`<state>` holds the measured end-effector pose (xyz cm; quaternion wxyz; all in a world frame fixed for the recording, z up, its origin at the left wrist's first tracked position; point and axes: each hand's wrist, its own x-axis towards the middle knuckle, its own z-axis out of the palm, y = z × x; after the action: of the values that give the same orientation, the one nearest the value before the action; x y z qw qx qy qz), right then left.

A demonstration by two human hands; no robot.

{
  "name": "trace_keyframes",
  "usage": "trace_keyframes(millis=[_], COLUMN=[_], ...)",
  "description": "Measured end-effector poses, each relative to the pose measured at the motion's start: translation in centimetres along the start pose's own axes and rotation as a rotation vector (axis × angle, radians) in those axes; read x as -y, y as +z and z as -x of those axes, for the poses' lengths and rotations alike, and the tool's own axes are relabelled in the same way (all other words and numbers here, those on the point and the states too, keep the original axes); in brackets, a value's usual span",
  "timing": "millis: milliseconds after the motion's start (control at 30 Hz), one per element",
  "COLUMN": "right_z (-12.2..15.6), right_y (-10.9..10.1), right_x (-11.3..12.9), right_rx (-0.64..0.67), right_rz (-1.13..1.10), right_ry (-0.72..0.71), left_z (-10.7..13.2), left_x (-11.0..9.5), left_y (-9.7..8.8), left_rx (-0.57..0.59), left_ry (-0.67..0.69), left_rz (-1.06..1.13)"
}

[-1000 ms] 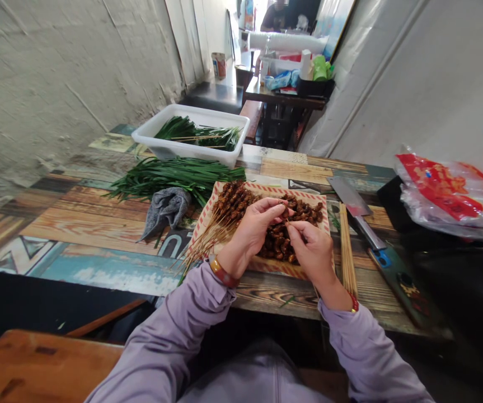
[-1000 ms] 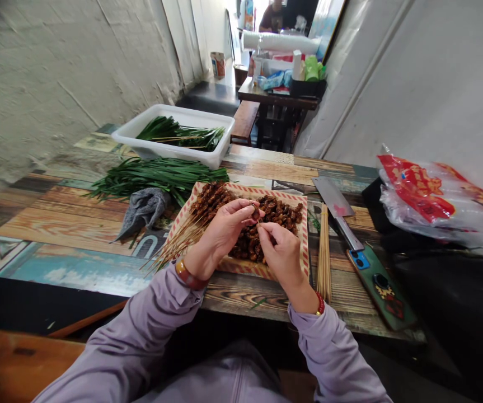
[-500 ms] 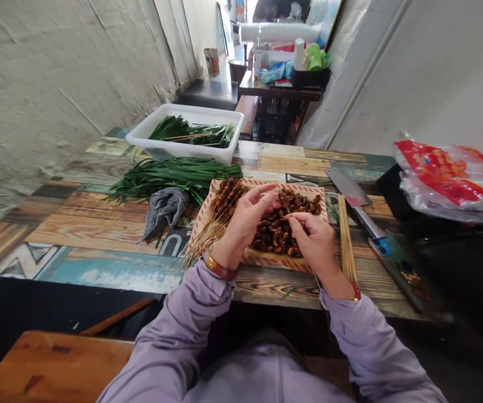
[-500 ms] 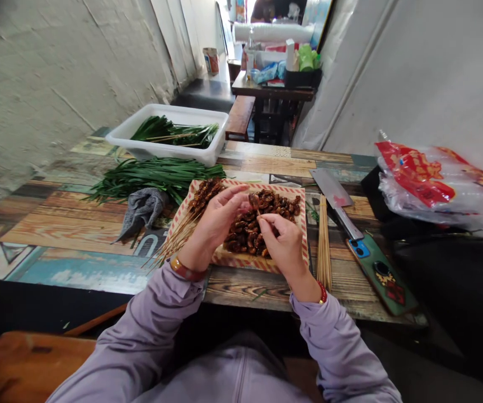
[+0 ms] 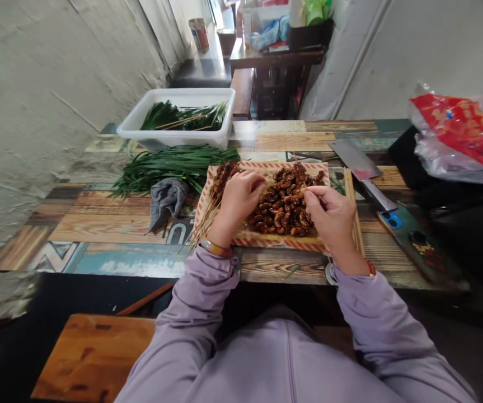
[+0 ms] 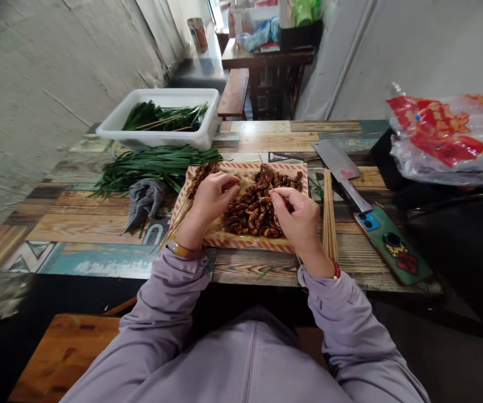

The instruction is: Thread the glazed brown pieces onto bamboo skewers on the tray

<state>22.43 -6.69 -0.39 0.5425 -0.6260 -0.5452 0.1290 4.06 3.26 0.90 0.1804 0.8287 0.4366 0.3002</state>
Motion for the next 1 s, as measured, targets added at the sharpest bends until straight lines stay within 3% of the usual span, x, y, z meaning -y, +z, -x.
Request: trace_keyframes(millis=[100,200,400,600,767,867,1000], right_z=[0.0,-0.1,-0.2,-0.2,-0.3,-0.2,0.0], right_y=[0.0,0.1,0.1,0.1,0.1,0.1,0.1], right_x=[0.0,0.2,0.3,0.5,0.5,0.5,0.5], right_rx=[0.005,0.004,0.011,0.004,0.01,0.02,0.107], right_rz=[0.016,0.034,0.052,0.057,0.059,0.053,0.034], right_ry=[-0.015,-0.04,-0.062,-0.072,-0.056,-0.059,-0.089], left_z=[0.3,0.4,0.4,0.4,0.2,0.0,-0.1], left_x=[-0.7,-1.2,-0.9,-1.0,-1.0,-1.0,-1.4], left_y=[0.2,0.5,1.2,1.3,1.7,1.8,1.3], left_rx=[0.077,0.153,0.208,0.182,0.11,0.026,0.007], left_ry=[0.048,0.095,0.128,0.135,0.007,-0.1,-0.281], left_rz=[-0.328,-0.463,-0.51,-0.461,-0.165,0.279,0.852])
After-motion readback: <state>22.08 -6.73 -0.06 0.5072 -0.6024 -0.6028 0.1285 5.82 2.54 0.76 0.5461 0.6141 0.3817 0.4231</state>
